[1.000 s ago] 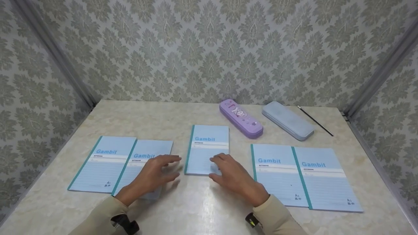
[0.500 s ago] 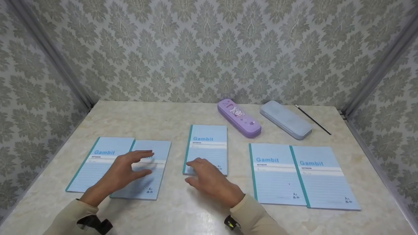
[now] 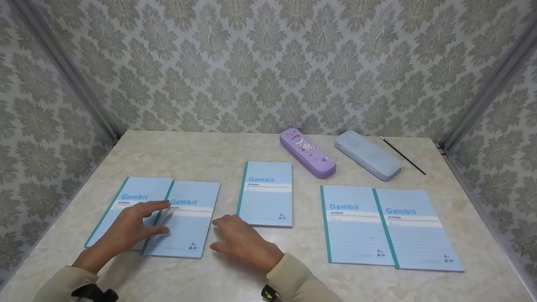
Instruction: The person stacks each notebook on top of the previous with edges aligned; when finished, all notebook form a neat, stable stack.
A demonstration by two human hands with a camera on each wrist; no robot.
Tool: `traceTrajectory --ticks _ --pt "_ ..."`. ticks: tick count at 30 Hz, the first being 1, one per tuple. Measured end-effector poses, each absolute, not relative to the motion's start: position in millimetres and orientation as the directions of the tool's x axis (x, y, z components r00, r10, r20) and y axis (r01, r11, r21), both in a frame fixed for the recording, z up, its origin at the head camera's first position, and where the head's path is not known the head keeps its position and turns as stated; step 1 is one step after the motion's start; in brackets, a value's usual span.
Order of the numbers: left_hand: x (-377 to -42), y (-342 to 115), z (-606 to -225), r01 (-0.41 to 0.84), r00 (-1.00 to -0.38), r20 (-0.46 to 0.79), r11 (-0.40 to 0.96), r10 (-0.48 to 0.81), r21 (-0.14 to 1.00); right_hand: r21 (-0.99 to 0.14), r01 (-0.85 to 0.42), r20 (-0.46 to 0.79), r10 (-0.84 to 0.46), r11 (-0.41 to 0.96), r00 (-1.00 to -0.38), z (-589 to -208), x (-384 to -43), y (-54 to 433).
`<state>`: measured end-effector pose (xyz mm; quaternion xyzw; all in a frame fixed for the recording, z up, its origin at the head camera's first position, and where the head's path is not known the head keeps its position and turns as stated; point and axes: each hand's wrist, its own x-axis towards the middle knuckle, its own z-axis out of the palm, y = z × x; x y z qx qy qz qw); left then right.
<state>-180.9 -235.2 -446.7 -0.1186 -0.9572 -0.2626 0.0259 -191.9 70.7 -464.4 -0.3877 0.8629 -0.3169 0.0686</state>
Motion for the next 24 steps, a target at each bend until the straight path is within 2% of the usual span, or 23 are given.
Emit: traceTrajectory --ticks 6,12,24 --pt "-178 -251 -450 0.216 -0.972 0.029 0.833 0.235 0.509 -0.564 -0.647 0.138 -0.714 0.513 -0.686 -468 -191 59" --pt "-177 -256 -454 0.144 -0.979 -0.052 0.846 0.197 0.514 -0.55 -0.667 0.148 -0.727 0.503 -0.67 -469 -193 56" --pt "-176 -254 -461 0.111 -0.987 -0.048 0.86 0.155 0.498 -0.583 -0.636 0.123 -0.719 0.505 -0.684 -469 -192 57"
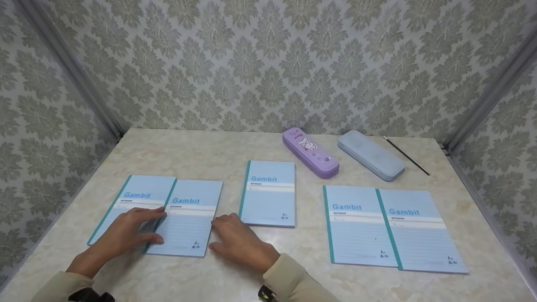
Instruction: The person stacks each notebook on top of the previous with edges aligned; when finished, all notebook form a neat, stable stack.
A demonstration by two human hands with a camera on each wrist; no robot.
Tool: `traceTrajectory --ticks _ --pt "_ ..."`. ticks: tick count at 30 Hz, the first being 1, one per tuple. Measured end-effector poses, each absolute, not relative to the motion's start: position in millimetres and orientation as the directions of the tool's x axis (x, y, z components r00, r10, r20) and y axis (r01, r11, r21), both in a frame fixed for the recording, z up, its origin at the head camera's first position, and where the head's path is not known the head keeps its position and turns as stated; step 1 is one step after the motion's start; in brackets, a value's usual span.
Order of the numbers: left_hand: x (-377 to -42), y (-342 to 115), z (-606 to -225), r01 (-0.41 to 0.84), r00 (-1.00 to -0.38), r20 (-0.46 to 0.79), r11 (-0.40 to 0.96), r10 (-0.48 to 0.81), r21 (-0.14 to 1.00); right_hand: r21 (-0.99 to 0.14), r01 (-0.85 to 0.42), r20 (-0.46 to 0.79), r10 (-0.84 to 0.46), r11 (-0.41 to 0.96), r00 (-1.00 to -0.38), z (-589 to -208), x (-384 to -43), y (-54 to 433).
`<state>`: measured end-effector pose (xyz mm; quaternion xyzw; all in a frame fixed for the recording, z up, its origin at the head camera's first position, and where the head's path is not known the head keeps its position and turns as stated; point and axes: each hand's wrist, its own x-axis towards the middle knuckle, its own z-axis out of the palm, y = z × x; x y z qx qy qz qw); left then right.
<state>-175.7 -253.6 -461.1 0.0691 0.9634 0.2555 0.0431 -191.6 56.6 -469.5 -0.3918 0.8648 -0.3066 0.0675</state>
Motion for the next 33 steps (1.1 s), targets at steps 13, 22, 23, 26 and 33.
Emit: traceTrajectory --ticks 13,22,23,26,33 --pt "-174 -242 -462 0.129 -0.987 -0.018 0.848 0.162 0.514 -0.557 -0.603 0.097 -0.676 0.571 -0.73 -469 -188 60" --pt "-169 -234 -460 0.089 -0.995 0.003 0.856 0.102 0.51 -0.457 -0.631 0.084 -0.676 0.627 -0.732 -467 -185 57" --pt "-169 -233 -460 0.088 -0.995 0.004 0.853 0.1 0.515 -0.453 -0.633 0.085 -0.676 0.628 -0.732 -468 -185 57" --pt "-169 -233 -459 0.075 -0.996 -0.001 0.839 0.09 0.539 -0.442 -0.638 0.089 -0.677 0.631 -0.731 -468 -185 56" --pt "-168 -238 -458 0.012 -1.0 0.001 0.716 0.016 0.698 -0.437 -0.654 0.105 -0.687 0.617 -0.719 -468 -186 57"
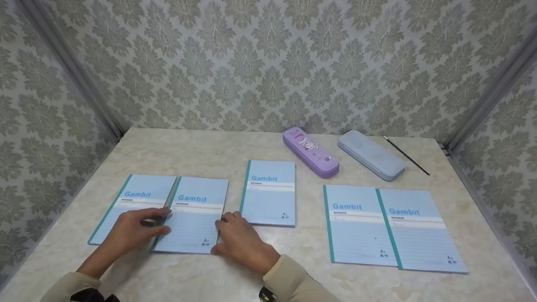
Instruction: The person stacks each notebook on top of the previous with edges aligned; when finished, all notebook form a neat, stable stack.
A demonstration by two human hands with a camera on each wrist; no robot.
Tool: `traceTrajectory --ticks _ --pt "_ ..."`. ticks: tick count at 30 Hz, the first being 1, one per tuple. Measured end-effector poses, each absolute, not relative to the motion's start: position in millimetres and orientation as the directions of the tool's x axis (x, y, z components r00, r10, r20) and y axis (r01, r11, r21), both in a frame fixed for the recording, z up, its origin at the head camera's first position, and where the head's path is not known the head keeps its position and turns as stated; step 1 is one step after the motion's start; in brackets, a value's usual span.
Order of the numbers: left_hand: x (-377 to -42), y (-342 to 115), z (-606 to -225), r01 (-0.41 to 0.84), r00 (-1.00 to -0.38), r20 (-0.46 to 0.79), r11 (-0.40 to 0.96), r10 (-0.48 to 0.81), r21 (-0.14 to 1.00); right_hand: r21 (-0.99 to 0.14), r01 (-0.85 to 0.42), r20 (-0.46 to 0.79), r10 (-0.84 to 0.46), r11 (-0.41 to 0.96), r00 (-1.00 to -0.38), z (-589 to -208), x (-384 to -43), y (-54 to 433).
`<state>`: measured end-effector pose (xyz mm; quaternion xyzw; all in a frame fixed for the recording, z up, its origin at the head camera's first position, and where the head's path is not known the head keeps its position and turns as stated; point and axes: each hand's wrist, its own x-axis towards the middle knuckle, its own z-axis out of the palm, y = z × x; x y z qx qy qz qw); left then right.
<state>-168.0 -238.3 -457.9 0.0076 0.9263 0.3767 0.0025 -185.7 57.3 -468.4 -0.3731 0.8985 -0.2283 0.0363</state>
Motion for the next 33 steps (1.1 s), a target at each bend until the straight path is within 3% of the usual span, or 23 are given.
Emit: traceTrajectory --ticks 6,10,21,27,33 --pt "-165 -242 -458 -0.052 -0.998 -0.024 0.513 -0.061 0.857 -0.455 -0.644 0.095 -0.685 0.615 -0.722 -469 -187 60" --pt "-165 -241 -459 -0.124 -0.991 -0.087 0.431 -0.106 0.894 -0.47 -0.633 0.084 -0.683 0.615 -0.725 -469 -188 61" --pt "-167 -243 -466 -0.183 -0.983 -0.163 0.418 -0.082 0.89 -0.478 -0.635 0.115 -0.673 0.607 -0.73 -469 -187 61" --pt "-168 -246 -468 -0.265 -0.964 -0.249 0.295 -0.091 0.918 -0.578 -0.572 0.096 -0.647 0.582 -0.756 -472 -189 63" --pt "-167 -247 -463 -0.289 -0.957 -0.277 0.167 -0.092 0.943 -0.824 -0.361 0.031 -0.602 0.436 -0.798 -473 -190 67"
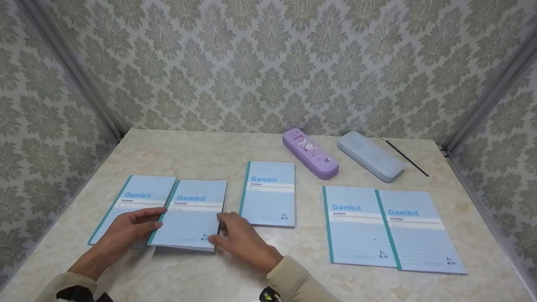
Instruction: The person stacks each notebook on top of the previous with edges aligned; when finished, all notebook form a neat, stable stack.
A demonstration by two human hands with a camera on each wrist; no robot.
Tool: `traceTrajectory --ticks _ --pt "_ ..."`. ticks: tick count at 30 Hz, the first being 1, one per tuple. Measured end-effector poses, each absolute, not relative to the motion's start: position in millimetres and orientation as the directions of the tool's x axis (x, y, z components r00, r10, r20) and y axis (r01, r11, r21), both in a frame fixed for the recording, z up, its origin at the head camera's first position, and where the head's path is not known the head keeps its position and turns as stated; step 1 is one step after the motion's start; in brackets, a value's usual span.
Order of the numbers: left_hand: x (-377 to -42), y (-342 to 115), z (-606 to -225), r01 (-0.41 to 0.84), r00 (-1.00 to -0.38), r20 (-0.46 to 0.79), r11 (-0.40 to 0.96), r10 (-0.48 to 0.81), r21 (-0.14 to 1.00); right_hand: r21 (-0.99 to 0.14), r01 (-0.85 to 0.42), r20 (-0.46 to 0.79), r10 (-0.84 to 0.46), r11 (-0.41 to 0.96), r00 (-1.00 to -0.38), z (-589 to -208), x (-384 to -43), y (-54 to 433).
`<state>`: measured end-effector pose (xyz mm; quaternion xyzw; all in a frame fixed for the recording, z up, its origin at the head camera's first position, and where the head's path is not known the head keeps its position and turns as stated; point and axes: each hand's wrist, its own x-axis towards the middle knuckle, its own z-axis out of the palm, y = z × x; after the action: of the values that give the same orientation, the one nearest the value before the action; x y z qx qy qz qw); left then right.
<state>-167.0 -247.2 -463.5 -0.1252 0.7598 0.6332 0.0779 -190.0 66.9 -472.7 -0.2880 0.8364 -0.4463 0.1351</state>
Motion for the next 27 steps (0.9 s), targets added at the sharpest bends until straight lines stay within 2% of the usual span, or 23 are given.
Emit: traceTrajectory --ticks 5,16,23,27 --pt "-166 -248 -461 -0.297 -0.954 -0.29 0.103 -0.078 0.949 -0.906 -0.205 -0.049 -0.574 0.37 -0.818 -473 -191 69" --pt "-164 -247 -461 -0.293 -0.954 -0.294 -0.019 -0.054 0.956 -0.952 -0.101 -0.072 -0.531 0.289 -0.844 -475 -194 69" --pt "-162 -238 -457 -0.28 -0.954 -0.267 0.086 -0.138 0.956 -0.957 -0.158 0.013 -0.511 0.242 -0.859 -477 -193 71" --pt "-160 -234 -453 -0.256 -0.963 -0.236 0.176 -0.127 0.951 -0.941 -0.226 0.074 -0.5 0.251 -0.863 -476 -195 74"
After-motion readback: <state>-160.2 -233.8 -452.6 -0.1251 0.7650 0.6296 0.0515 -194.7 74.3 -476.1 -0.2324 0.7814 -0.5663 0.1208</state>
